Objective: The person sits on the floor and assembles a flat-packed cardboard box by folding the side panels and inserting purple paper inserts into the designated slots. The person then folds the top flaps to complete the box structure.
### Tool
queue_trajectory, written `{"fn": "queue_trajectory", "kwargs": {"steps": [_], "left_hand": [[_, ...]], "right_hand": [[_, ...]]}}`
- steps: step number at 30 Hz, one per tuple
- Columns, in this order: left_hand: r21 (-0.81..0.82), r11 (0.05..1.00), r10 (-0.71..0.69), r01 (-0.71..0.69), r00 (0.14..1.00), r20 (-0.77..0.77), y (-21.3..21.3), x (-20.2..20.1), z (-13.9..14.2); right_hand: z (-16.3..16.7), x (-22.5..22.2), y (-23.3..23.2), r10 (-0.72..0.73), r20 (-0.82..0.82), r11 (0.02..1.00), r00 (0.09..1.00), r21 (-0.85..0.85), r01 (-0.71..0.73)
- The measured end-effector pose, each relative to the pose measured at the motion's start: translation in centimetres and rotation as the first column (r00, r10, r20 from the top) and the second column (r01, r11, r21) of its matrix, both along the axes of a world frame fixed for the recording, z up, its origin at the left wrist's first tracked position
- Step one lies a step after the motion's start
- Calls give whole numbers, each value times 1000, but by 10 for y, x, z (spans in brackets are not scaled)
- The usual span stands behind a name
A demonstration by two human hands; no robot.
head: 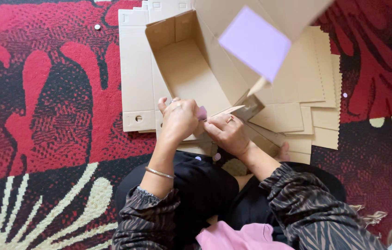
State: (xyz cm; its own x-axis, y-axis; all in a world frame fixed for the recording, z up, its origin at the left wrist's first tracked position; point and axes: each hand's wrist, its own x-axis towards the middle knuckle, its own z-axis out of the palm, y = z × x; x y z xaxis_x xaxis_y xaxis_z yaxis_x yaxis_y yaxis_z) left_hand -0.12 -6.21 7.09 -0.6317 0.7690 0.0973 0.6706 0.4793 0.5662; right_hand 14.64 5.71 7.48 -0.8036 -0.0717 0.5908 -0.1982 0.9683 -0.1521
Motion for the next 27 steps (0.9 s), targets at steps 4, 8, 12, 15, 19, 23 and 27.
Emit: {"fn": "queue_trajectory", "kwargs": {"steps": [4, 8, 12, 15, 19, 23, 27], "left_hand": [[50, 999, 12, -17, 995, 98, -3, -1, 16], [73, 997, 21, -33, 987, 157, -4, 4, 26], [70, 997, 24, -37, 984, 175, -3, 7, 29], [81, 995, 36, -52, 982, 187, -1, 7, 30], [82, 995, 37, -56, 976, 216, -1, 8, 30], [124, 989, 50, -75, 979, 197, -1, 11, 32], [71, 995, 61, -75, 981, 186, 0, 13, 35]], "right_hand": [[8, 1, 2, -11, -53, 999, 999, 38, 13], [11, 1, 2, -19, -73, 999, 997, 37, 22], [12, 1, 1, -5, -99, 999, 995, 35, 8], [14, 1, 4, 13, -108, 998, 994, 58, -7], [15, 2, 6, 63, -128, 992, 990, 115, -48], [13, 1, 8, 88, -174, 984, 981, 166, -59], [10, 0, 11, 88, -192, 973, 978, 227, -43]]}}
